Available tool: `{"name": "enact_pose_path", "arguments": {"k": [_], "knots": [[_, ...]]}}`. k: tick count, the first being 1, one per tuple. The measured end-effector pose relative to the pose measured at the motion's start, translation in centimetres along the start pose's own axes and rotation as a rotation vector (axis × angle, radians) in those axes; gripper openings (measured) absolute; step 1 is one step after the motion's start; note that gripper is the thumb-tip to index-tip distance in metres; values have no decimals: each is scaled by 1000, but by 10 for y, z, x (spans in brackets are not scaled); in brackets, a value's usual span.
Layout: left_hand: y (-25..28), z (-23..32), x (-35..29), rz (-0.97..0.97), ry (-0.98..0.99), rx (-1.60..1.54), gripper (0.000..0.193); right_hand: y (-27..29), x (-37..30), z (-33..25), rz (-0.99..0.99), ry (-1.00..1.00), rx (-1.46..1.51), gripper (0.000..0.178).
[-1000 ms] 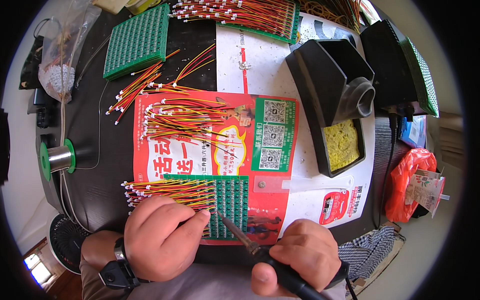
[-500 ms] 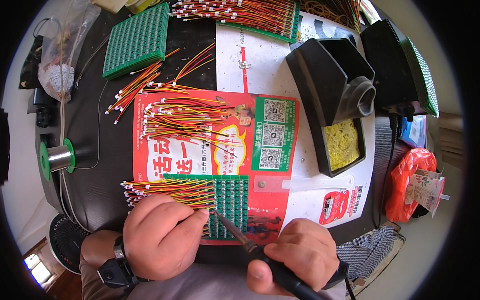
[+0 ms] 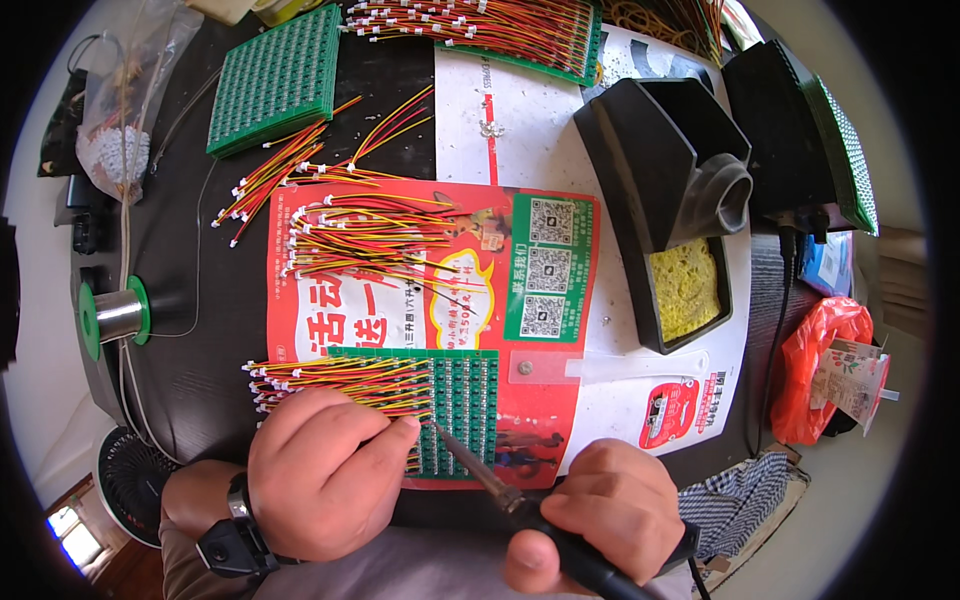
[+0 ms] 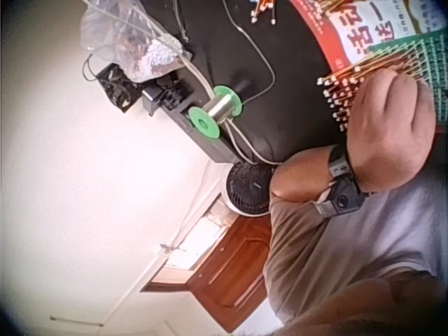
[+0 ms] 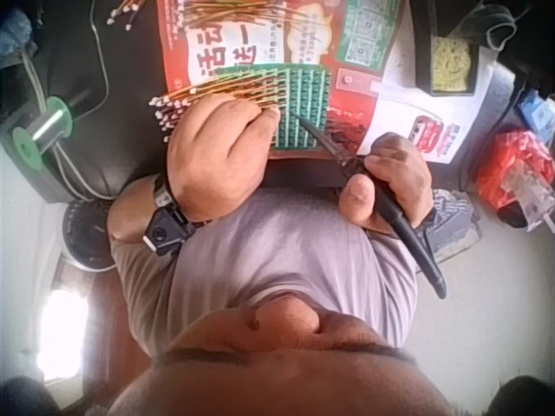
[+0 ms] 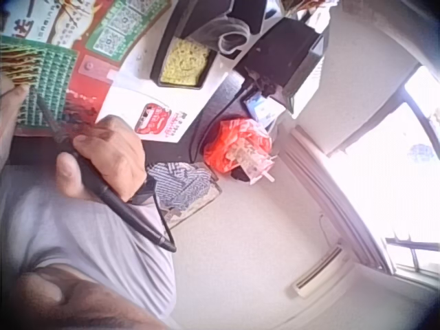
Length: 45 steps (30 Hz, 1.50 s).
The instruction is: Soldering wires onto a printed circuit board.
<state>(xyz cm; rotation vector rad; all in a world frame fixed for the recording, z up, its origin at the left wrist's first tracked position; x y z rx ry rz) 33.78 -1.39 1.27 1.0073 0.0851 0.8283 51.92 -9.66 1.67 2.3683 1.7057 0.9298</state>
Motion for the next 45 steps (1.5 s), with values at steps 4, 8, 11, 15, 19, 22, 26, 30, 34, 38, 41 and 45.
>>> {"name": "enact_pose_path", "arguments": {"k": [4,8,11,15,19,22,26,30,34,38,41,45], "knots": [[3,1,0,3,-13,-8,25,5,-4,-2,45,12,10,37],[23,-6,12,20,129,-141,18,0,-11,-3,243,15,-24,37],[53,-33,24,165,299,-15,17,3,-12,-3,289,-15,-18,36],[48,-62,29,267,320,75,14,14,-10,4,84,46,43,31],[36,-67,31,192,321,117,16,14,-8,4,70,64,65,28],[36,-71,31,158,339,93,13,16,-8,4,68,60,65,27],[36,-72,29,109,357,96,15,17,-7,3,60,51,51,27],[42,-70,32,94,389,65,20,18,-7,4,53,46,46,28],[44,-71,31,51,375,50,22,18,-8,3,50,46,43,28],[54,-60,33,72,241,52,19,18,-8,4,60,64,45,27],[53,-47,32,73,379,-139,11,17,-8,5,55,67,56,27],[46,-38,30,-18,418,-381,6,16,-7,5,58,89,51,27]]}}
Point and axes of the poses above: each hand's wrist, its own x-axis towards the middle knuckle, its own y-axis out of the back of the hand, z = x × y, the point moved 4 cm from there along x, towards the middle knuckle, and after that the axes turned 1 degree about x, right-handed, at the moved point
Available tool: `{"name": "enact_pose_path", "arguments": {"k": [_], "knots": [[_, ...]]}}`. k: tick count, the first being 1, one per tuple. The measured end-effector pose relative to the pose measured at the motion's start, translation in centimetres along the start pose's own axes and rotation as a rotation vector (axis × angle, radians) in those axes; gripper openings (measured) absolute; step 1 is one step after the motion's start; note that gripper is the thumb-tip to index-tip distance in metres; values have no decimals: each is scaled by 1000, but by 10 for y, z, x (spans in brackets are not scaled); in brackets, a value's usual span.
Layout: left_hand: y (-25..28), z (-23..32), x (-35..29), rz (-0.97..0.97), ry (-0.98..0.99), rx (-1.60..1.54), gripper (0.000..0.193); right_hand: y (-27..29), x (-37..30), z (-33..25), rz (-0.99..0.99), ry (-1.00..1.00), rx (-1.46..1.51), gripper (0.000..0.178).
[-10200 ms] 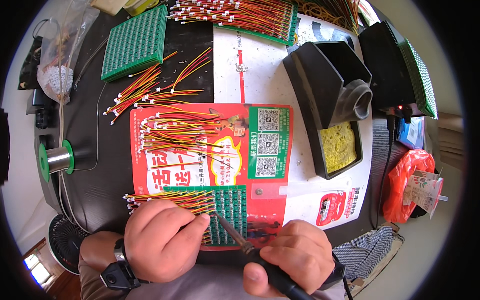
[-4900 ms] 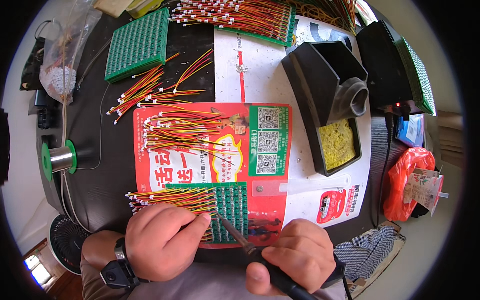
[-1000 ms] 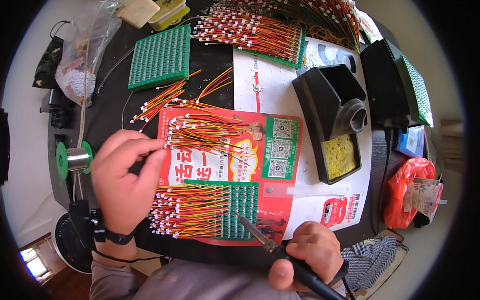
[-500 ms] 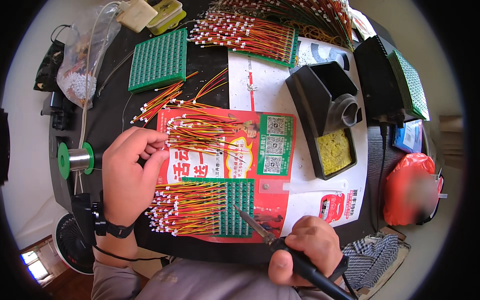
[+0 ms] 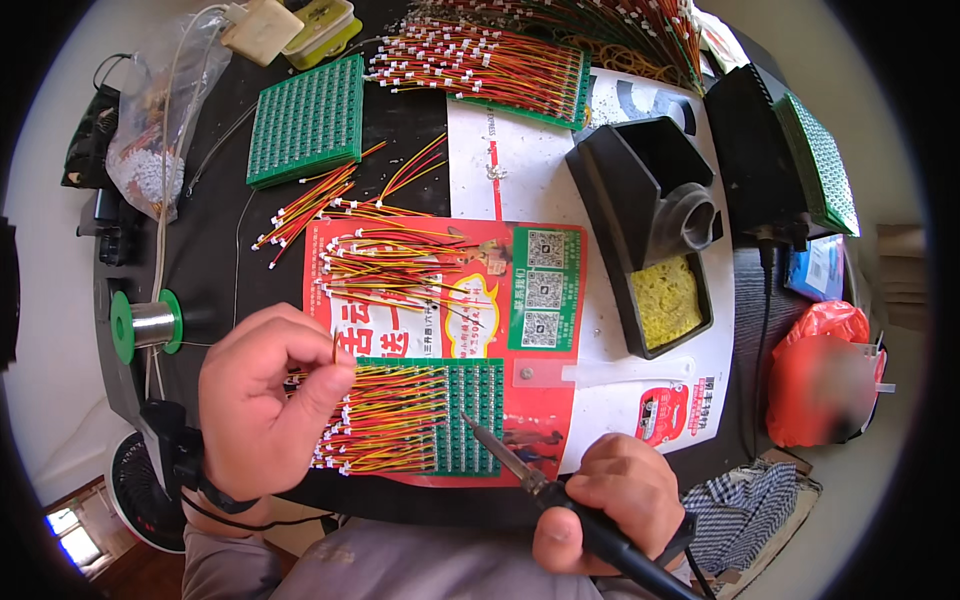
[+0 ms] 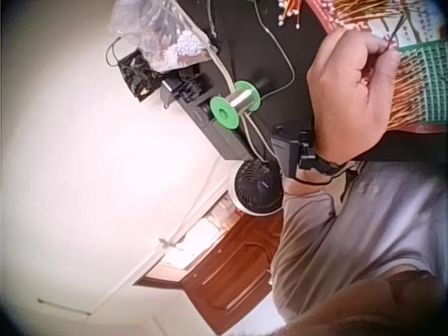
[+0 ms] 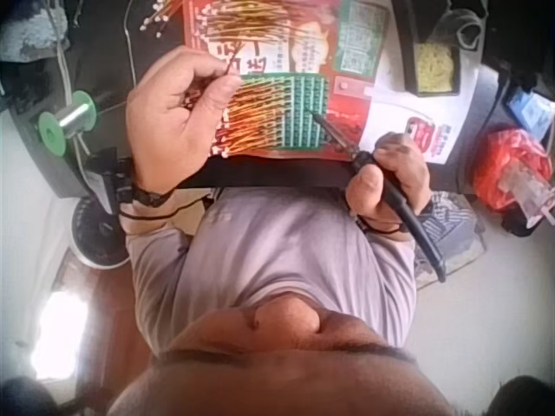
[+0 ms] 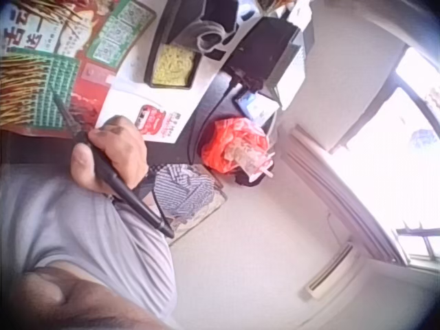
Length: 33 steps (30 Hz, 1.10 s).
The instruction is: Soldering wires onto a printed circuit board.
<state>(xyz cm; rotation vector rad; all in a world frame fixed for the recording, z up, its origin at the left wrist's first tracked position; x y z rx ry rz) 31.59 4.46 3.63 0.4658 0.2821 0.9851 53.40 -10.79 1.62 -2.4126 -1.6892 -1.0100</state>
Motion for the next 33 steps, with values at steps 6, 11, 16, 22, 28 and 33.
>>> {"name": "enact_pose_path", "arguments": {"k": [6,11,16,22,28,33], "knots": [[-9,9,-12,59,-100,-62,12,-1,-1,2,3,21,13,28],[-17,10,-19,122,-46,-198,12,-3,-1,2,-13,11,19,29],[-17,12,-16,-54,-296,-67,14,-4,-1,1,35,10,7,28],[-28,14,-29,-206,-447,209,25,-7,1,0,52,-12,23,29],[-39,22,-28,-68,-501,233,23,-7,1,-1,42,-7,9,30],[-41,13,-36,3,-476,250,25,-7,4,-2,14,-19,5,30]]}}
Point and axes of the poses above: each hand's wrist, its own x-axis towards the middle knuckle, its own y-axis out of the back of the hand, z = x × y, the point moved 4 cm from there along x, towards the middle knuckle, and after that the axes turned 1 degree about x, right-handed, at the moved point
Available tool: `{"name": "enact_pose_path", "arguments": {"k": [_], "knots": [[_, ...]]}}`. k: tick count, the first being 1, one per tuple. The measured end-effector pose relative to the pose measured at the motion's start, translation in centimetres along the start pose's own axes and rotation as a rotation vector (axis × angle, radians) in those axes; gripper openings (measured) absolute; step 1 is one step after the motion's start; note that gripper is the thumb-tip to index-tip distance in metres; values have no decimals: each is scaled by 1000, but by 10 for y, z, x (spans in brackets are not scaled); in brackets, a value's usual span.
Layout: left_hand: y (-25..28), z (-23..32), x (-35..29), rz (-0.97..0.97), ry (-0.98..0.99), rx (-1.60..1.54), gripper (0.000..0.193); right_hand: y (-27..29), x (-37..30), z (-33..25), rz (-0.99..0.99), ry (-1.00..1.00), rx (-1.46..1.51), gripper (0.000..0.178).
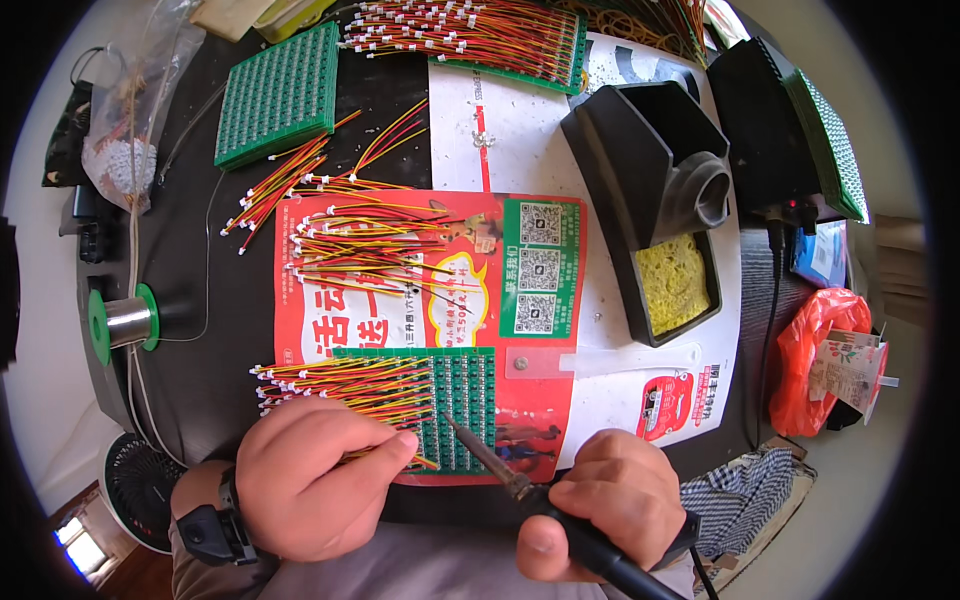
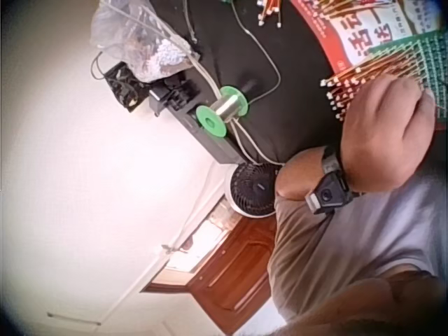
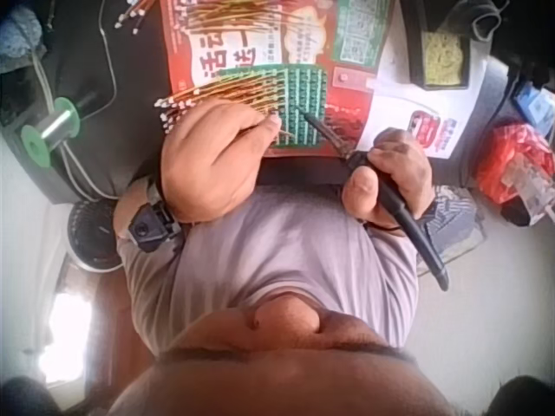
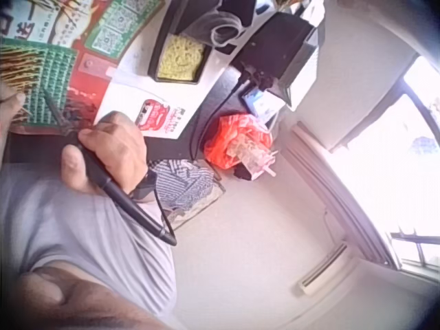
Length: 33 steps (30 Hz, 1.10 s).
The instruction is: Soldering wires onto a printed circuit board.
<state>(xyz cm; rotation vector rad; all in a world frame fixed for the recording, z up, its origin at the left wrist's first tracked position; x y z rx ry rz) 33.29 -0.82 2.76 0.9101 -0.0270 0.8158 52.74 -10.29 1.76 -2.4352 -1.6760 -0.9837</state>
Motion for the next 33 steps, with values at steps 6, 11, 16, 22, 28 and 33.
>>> {"name": "enact_pose_path", "arguments": {"k": [6,11,16,22,28,33], "knots": [[-3,1,-3,-54,6,26,20,-3,-3,-2,-38,-24,-53,32],[-7,-4,-1,22,26,12,26,-5,1,-3,-55,-23,-50,31],[1,-5,0,64,41,100,28,-8,6,-3,-155,-26,-27,31],[2,-3,1,82,17,83,29,-9,6,-4,-162,-23,-45,31],[1,-5,1,93,24,73,29,-9,6,-3,-175,-17,-48,32],[2,-4,4,73,31,71,29,-9,8,-4,-188,-14,-60,33]]}}
Point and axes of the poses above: each hand's wrist, its own x-axis towards the middle knuckle, its own y-axis out of the back of the hand, z = x × y, the point moved 4 cm from there along x, towards the middle knuckle, and after that the axes turned 1 degree about x, right-handed, at the moved point
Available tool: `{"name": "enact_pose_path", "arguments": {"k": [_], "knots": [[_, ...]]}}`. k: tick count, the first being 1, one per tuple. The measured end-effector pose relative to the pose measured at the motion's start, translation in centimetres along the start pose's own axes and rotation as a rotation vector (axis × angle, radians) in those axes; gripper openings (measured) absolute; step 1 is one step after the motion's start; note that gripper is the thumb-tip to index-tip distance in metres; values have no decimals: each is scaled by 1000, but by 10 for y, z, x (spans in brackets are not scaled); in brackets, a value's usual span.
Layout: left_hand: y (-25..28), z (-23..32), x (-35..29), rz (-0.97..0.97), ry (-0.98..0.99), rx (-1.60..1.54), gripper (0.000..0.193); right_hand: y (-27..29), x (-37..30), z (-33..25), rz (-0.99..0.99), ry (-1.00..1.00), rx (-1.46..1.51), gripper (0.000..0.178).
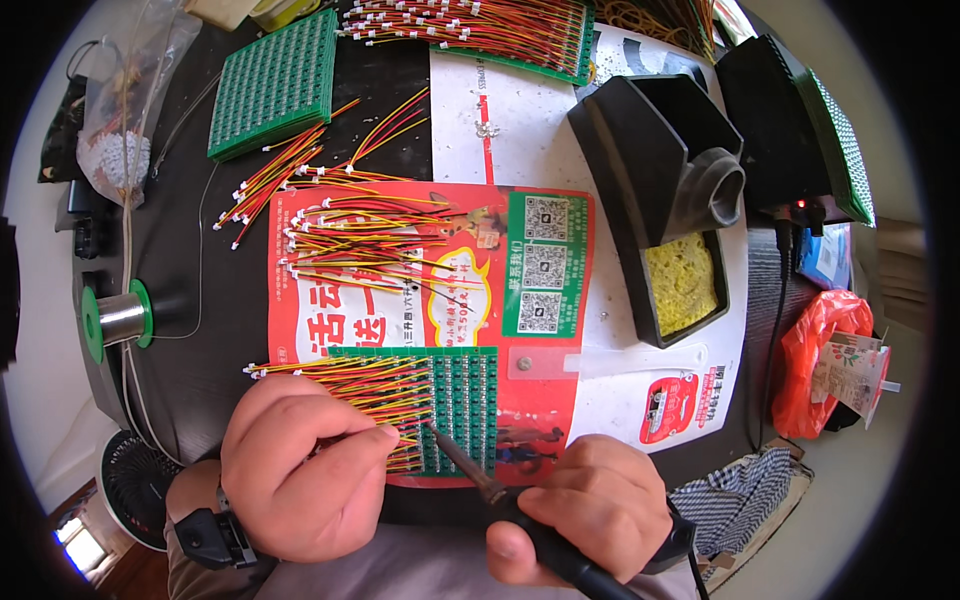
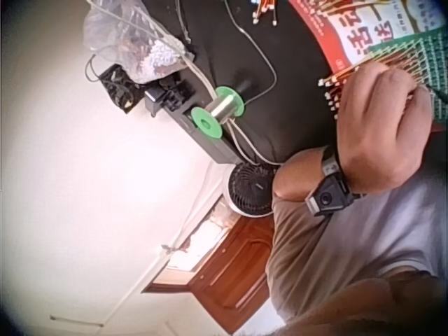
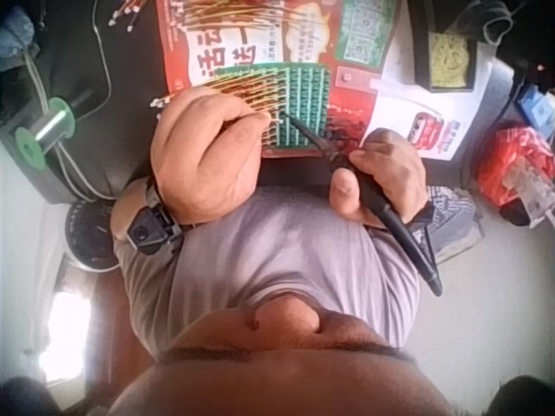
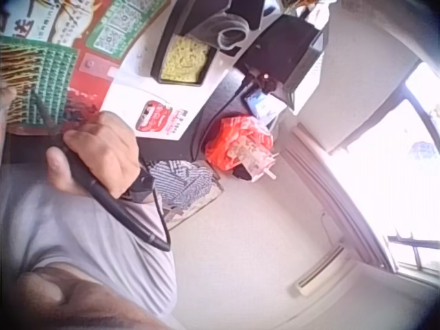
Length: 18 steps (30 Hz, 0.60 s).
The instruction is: Soldering wires onto a printed circuit board.
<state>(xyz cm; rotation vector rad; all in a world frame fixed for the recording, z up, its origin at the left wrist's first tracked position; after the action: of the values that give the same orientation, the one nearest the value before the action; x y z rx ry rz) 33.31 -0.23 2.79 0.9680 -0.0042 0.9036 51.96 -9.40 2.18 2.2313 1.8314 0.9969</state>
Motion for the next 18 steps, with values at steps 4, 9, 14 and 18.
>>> {"name": "enact_pose_path", "arguments": {"k": [4,9,14,18], "knots": [[-3,0,-6,-11,-26,1,29,-3,-4,0,97,38,13,32],[-6,2,-9,-71,-23,-14,30,-3,-8,0,198,-12,-5,31],[-9,0,-10,-108,-16,1,30,-2,-3,1,111,13,-12,30],[-11,-1,-9,-106,-19,3,29,-2,-4,1,89,-2,13,29]]}}
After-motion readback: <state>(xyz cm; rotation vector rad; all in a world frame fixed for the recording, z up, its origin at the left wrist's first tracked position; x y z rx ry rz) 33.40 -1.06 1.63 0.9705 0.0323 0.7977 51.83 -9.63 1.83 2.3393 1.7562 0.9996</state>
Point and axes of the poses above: each hand's wrist, its own x-axis towards the middle knuckle, its own y-axis out of the back of the hand, z = x × y, the point moved 4 cm from there along x, towards the middle knuckle, and after that the axes turned 1 degree about x, right-handed, at the moved point
